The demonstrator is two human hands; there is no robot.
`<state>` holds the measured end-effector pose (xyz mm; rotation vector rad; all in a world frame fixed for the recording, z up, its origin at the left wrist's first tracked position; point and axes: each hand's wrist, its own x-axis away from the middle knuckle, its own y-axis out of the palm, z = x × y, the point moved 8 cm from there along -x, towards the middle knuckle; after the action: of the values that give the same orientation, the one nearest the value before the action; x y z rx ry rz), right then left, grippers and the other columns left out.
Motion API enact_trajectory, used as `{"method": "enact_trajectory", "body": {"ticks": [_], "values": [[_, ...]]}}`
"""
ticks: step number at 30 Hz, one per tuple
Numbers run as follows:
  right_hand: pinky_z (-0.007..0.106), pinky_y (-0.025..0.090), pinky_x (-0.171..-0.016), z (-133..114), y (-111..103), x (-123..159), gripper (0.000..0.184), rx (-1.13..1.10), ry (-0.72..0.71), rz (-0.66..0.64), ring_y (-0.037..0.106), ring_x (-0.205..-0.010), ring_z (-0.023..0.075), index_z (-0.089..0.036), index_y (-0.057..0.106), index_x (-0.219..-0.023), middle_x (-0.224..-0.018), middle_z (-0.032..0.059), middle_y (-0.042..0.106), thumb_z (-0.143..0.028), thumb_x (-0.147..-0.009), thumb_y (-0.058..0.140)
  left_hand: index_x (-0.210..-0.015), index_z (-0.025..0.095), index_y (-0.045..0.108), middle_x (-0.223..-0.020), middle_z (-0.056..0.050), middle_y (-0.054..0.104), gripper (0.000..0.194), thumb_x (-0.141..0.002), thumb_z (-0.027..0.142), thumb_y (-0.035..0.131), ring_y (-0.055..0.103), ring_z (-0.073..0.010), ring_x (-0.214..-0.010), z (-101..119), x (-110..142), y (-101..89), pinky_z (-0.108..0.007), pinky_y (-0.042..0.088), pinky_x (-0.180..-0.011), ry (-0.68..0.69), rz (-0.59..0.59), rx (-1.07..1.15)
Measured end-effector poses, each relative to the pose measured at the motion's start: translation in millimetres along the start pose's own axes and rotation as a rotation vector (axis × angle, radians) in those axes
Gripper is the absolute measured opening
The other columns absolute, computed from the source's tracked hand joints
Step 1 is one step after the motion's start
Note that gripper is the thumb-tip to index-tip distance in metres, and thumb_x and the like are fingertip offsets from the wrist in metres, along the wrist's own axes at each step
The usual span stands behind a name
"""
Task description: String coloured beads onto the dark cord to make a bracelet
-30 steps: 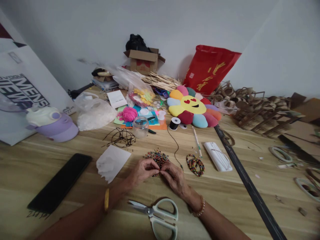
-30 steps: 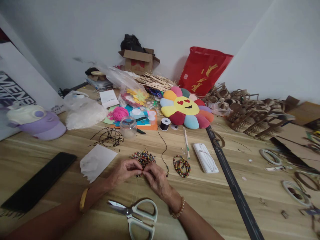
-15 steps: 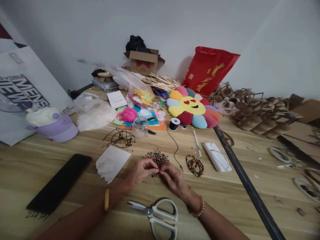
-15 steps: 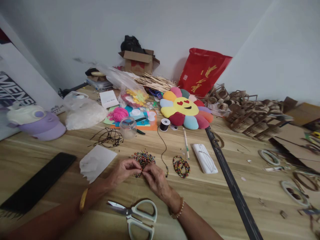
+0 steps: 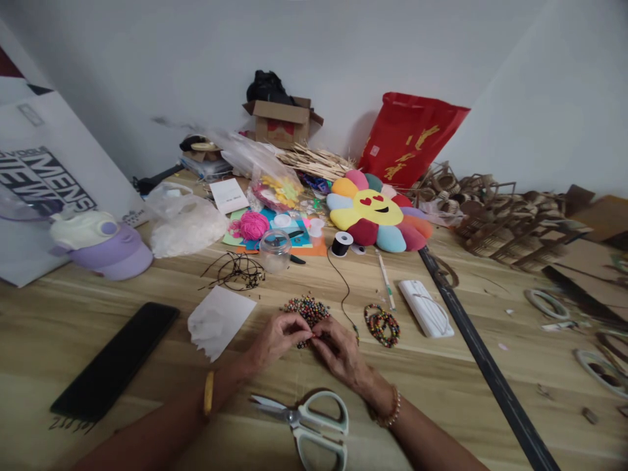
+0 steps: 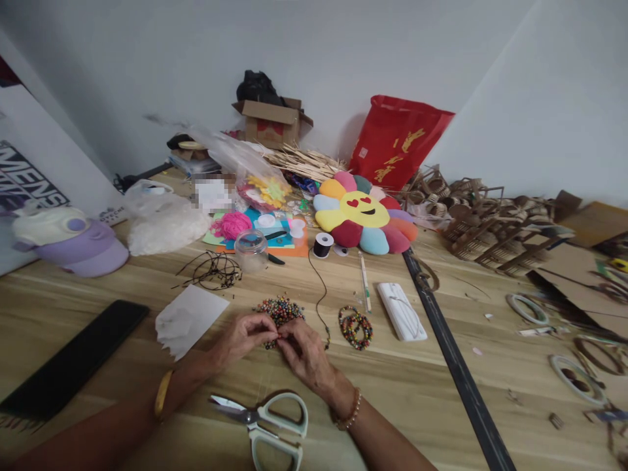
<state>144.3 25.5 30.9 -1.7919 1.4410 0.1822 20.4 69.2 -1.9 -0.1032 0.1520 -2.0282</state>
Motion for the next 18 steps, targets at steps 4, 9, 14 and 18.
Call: {"method": "enact_trajectory", "body": {"ticks": [4, 9, 14, 18], "values": [[0.03, 0.049, -0.07, -4, 0, -2, 0.007, 0.01, -0.015, -0.017, 0.057, -0.08, 0.0181, -0.021, 0.055, -0.095, -0.087, 0.0062, 0.061, -0.016, -0.092, 0.052, -0.072, 0.016, 0.067, -0.072, -0.002, 0.067, 0.012, -0.076, 0.027, 0.065, 0.059, -0.017, -0.072, 2, 0, 0.7, -0.026, 0.046, -0.069, 0.02, -0.011, -0.023], [0.033, 0.048, -0.07, -13, -3, -3, 0.006, 0.039, -0.04, -0.023, 0.055, -0.081, 0.0202, -0.021, 0.049, -0.086, -0.087, 0.0073, 0.058, -0.019, -0.086, 0.054, -0.072, 0.016, 0.065, -0.073, -0.002, 0.066, 0.011, -0.077, 0.026, 0.063, 0.059, -0.0163, -0.073, 7, 1, -1.2, -0.026, 0.046, -0.072, 0.018, 0.011, -0.045], [0.032, 0.048, -0.068, -8, -2, 0, 0.012, 0.035, -0.032, 0.002, 0.056, -0.078, 0.0191, -0.022, 0.046, -0.082, -0.083, 0.0053, 0.059, -0.023, -0.087, 0.057, -0.07, 0.016, 0.064, -0.071, -0.002, 0.066, 0.012, -0.075, 0.026, 0.064, 0.059, -0.0165, -0.072, 8, 1, 0.5, -0.026, 0.046, -0.07, 0.014, -0.005, -0.032], [0.028, 0.049, -0.065, -1, 0, 2, 0.005, 0.025, -0.008, 0.01, 0.057, -0.071, 0.0164, -0.022, 0.052, -0.089, -0.08, 0.0039, 0.061, -0.021, -0.092, 0.055, -0.071, 0.016, 0.065, -0.072, -0.002, 0.066, 0.012, -0.075, 0.027, 0.064, 0.059, -0.0168, -0.073, 6, 1, 0.5, -0.026, 0.046, -0.069, 0.011, -0.007, -0.019]]}}
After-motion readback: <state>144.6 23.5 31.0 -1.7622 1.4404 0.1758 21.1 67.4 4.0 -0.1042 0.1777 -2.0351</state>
